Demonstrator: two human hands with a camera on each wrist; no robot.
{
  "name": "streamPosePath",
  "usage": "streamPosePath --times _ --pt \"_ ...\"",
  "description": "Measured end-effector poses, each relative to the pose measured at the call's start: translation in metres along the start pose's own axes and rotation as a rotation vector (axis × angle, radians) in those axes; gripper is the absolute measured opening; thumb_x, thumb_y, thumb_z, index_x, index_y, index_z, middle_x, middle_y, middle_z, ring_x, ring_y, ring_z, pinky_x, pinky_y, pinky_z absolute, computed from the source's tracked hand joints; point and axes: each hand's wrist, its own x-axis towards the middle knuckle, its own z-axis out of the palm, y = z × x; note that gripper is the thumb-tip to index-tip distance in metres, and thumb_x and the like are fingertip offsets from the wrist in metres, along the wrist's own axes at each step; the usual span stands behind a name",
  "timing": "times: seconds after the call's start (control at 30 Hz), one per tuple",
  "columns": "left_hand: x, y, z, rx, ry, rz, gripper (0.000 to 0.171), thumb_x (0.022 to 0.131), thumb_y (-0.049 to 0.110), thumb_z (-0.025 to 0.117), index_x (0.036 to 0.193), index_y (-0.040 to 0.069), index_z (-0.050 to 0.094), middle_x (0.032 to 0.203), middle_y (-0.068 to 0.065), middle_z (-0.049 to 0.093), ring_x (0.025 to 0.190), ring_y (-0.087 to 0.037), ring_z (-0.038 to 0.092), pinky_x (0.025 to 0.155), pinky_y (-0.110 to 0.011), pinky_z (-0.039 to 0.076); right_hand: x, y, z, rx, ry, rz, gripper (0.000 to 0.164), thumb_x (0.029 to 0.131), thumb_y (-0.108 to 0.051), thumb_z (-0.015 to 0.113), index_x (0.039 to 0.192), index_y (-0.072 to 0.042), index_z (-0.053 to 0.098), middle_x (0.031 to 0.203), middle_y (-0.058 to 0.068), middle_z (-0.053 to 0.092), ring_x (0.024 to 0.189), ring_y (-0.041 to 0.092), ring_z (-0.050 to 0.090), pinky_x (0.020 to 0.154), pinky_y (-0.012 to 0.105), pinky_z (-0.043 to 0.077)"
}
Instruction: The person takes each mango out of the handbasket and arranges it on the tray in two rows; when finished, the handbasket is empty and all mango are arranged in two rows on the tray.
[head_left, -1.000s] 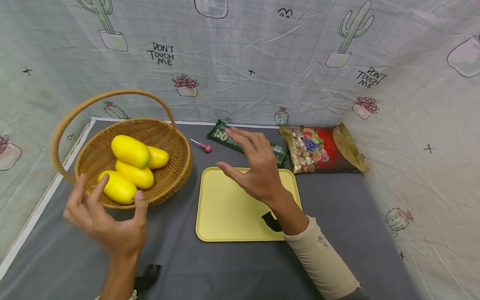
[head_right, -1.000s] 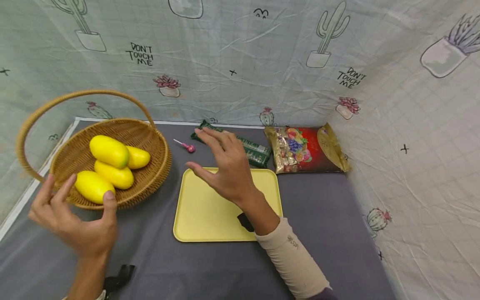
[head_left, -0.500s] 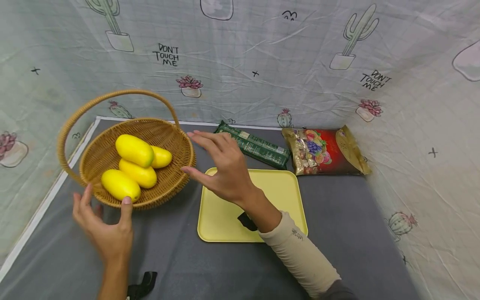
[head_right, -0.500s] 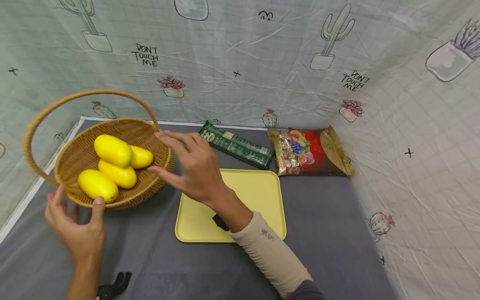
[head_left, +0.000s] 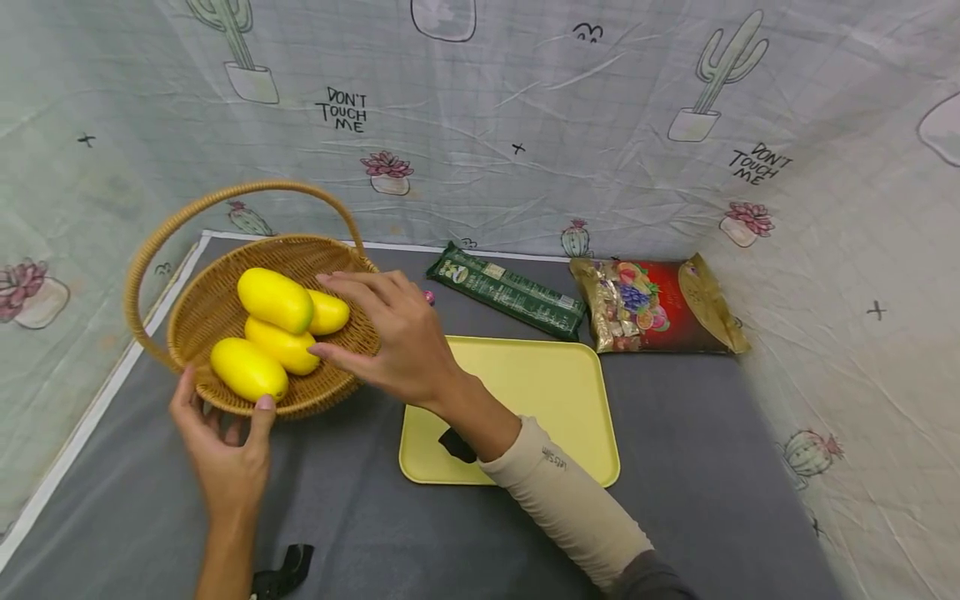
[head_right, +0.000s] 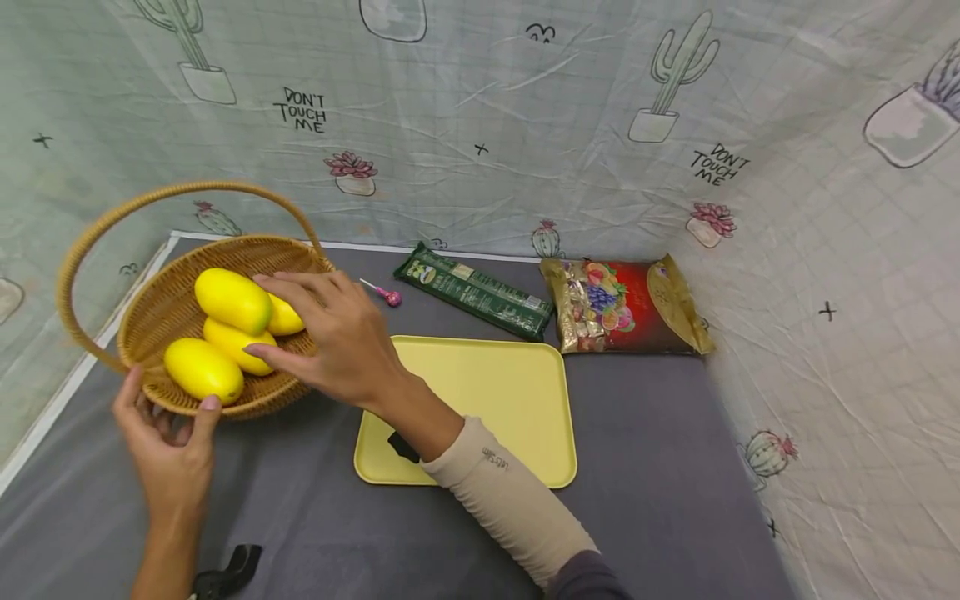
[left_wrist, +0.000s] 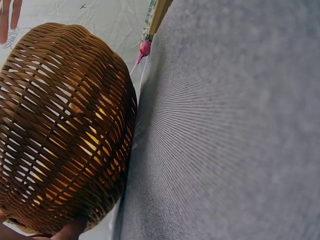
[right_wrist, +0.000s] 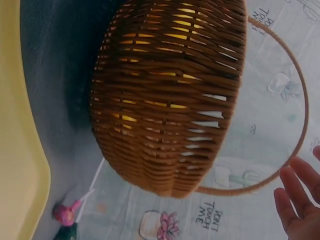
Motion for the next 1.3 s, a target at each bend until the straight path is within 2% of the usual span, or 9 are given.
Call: streamPosePath --times 0.1,0.2,0.37,0.53,0.77,0.93,1.07,1.17,1.3 --pt "-0.001 0.001 0.0 -0.014 -0.003 -0.002 0.088 0.092 0.0 0.073 0.165 0.02 0.029 0.166 -0.011 0.035 0.143 -0.028 0.044 0.105 -0.027 0.046 0.003 -0.002 0.008 0.015 -0.022 0.006 0.074 0.088 -0.051 0.086 0.147 -0.014 0.063 0.143 0.002 0.067 0.12 0.016 0.06 0.103 0.024 0.045" --pt "-0.002 0.003 -0.001 0.01 -0.014 0.003 0.09 0.091 -0.001 0.074 0.166 0.021 0.027 0.167 -0.009 0.033 0.145 -0.028 0.043 0.106 -0.03 0.047 0.007 -0.002 0.017 0.039 -0.052 0.028 0.074 0.088 -0.05 0.086 0.148 -0.014 0.062 0.143 0.001 0.067 0.125 0.017 0.059 0.107 0.024 0.043" --pt "-0.005 0.003 -0.002 0.098 -0.042 0.027 0.094 0.09 0.001 0.075 0.166 0.024 0.025 0.169 -0.006 0.03 0.149 -0.025 0.041 0.108 -0.036 0.047 0.015 0.0 0.032 0.064 -0.128 0.087 0.074 0.088 -0.05 0.085 0.149 -0.016 0.061 0.143 0.001 0.066 0.126 0.017 0.058 0.106 0.024 0.044" --pt "-0.007 0.002 -0.002 0.153 -0.057 0.033 0.095 0.09 0.003 0.077 0.166 0.025 0.024 0.17 -0.003 0.028 0.15 -0.024 0.04 0.104 -0.036 0.048 0.026 0.006 0.05 0.077 -0.246 0.156 0.075 0.09 -0.047 0.085 0.152 -0.016 0.058 0.145 0.004 0.064 0.129 0.019 0.058 0.11 0.027 0.043" --pt "-0.008 0.003 -0.003 0.147 -0.056 0.012 0.096 0.089 0.004 0.077 0.166 0.026 0.024 0.171 0.0 0.028 0.151 -0.023 0.039 0.107 -0.044 0.046 0.044 0.01 0.073 0.025 -0.426 0.264 0.077 0.093 -0.051 0.08 0.159 -0.024 0.051 0.151 0.002 0.059 0.138 0.019 0.053 0.112 0.03 0.046" --pt "-0.008 0.003 -0.004 0.162 -0.059 0.022 0.096 0.089 0.003 0.077 0.166 0.027 0.024 0.17 0.0 0.029 0.149 -0.023 0.041 0.101 -0.034 0.048 0.053 0.013 0.086 0.0 -0.514 0.304 0.076 0.094 -0.051 0.078 0.16 -0.027 0.049 0.15 0.0 0.059 0.138 0.017 0.052 0.113 0.029 0.044" --pt "-0.008 0.001 -0.005 0.149 -0.055 0.043 0.096 0.088 0.002 0.077 0.166 0.026 0.025 0.169 -0.003 0.031 0.147 -0.024 0.043 0.094 -0.023 0.046 0.059 0.014 0.095 -0.038 -0.57 0.321 0.078 0.094 -0.052 0.078 0.161 -0.03 0.046 0.143 -0.002 0.058 0.127 0.014 0.053 0.105 0.025 0.044" --pt "-0.008 -0.001 -0.005 0.136 -0.052 0.051 0.096 0.088 0.001 0.076 0.166 0.025 0.026 0.169 -0.004 0.031 0.146 -0.024 0.044 0.092 -0.021 0.046 0.062 0.013 0.101 -0.072 -0.593 0.321 0.079 0.093 -0.054 0.077 0.161 -0.031 0.045 0.137 -0.002 0.058 0.116 0.012 0.054 0.096 0.023 0.045" --pt "-0.008 -0.001 -0.005 0.135 -0.046 0.051 0.096 0.088 -0.001 0.076 0.166 0.024 0.026 0.169 -0.004 0.031 0.147 -0.024 0.043 0.092 -0.022 0.045 0.064 0.013 0.106 -0.108 -0.591 0.318 0.078 0.093 -0.053 0.078 0.16 -0.031 0.045 0.137 -0.001 0.057 0.112 0.012 0.055 0.09 0.023 0.047"
